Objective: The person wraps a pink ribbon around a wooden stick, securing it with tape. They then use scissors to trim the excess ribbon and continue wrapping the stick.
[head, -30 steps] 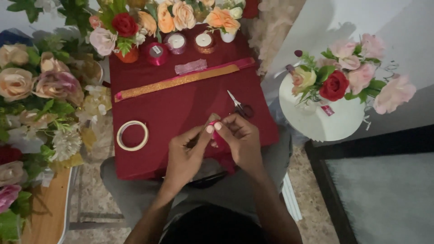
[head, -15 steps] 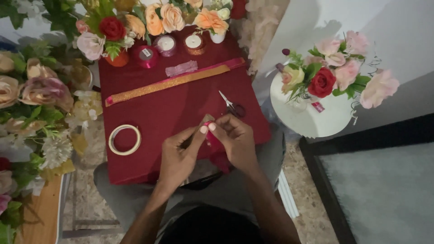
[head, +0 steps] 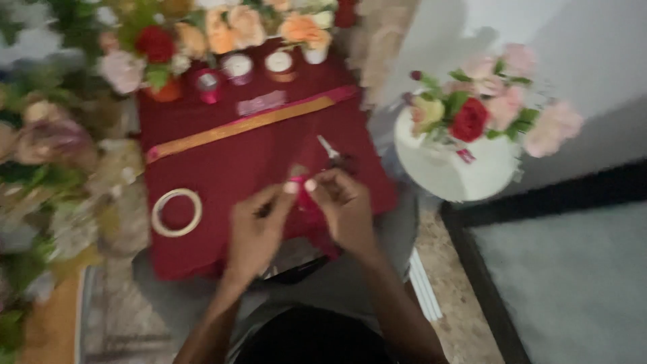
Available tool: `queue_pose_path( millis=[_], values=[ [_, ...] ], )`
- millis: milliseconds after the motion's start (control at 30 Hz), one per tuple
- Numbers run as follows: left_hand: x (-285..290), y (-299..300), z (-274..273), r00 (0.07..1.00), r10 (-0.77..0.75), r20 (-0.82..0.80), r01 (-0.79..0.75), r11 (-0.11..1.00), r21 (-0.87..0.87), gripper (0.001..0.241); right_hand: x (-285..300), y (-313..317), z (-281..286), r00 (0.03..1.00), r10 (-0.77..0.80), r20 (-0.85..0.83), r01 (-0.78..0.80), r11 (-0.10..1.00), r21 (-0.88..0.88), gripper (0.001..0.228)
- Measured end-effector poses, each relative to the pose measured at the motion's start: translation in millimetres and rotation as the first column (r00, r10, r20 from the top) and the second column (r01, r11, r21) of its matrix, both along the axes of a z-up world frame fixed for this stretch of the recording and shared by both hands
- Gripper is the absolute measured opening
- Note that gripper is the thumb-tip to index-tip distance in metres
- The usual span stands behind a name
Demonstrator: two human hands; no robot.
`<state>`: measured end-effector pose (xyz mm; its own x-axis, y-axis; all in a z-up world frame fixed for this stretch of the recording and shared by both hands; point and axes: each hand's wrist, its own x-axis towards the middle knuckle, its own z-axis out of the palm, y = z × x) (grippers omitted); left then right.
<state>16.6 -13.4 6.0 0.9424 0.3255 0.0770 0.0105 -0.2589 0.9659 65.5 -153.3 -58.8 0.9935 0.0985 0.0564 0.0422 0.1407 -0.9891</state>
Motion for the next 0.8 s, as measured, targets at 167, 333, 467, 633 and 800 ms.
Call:
queue_pose_path(
  millis=[167, 333, 467, 633, 800],
  values=[
    [-3, 38, -13, 0.998, 0.012, -0.068, -0.003, 0.991, 0.132, 0.02, -32, -36, -3, 0.995, -0.057, -0.088, 0.037, 0.976, -0.215, 0.03],
    [-13, 49, 11, 0.988, -0.093, -0.126, 0.101, 0.993, 0.061, 0.047, -46, -141, -91, 0.951, -0.238, -0.197, 0.089, 0.821, -0.564, 0.012],
    [-18, 54, 13, 0.985, -0.035, -0.169, 0.037, 0.999, 0.013, 0.045, -39, -214, -116, 0.832, -0.55, -0.072, 0.427, 0.718, -0.55, 0.02],
    [-21, 48, 28, 0.986, -0.077, -0.149, 0.085, 0.995, 0.049, 0.053, -21, -222, -95, 0.662, -0.731, -0.166, 0.595, 0.647, -0.477, 0.025],
    [-24, 50, 35, 0.987, -0.138, -0.082, 0.141, 0.99, 0.03, 0.054, -11, -224, -97, 0.591, -0.759, -0.274, 0.628, 0.646, -0.435, 0.035]
  ],
)
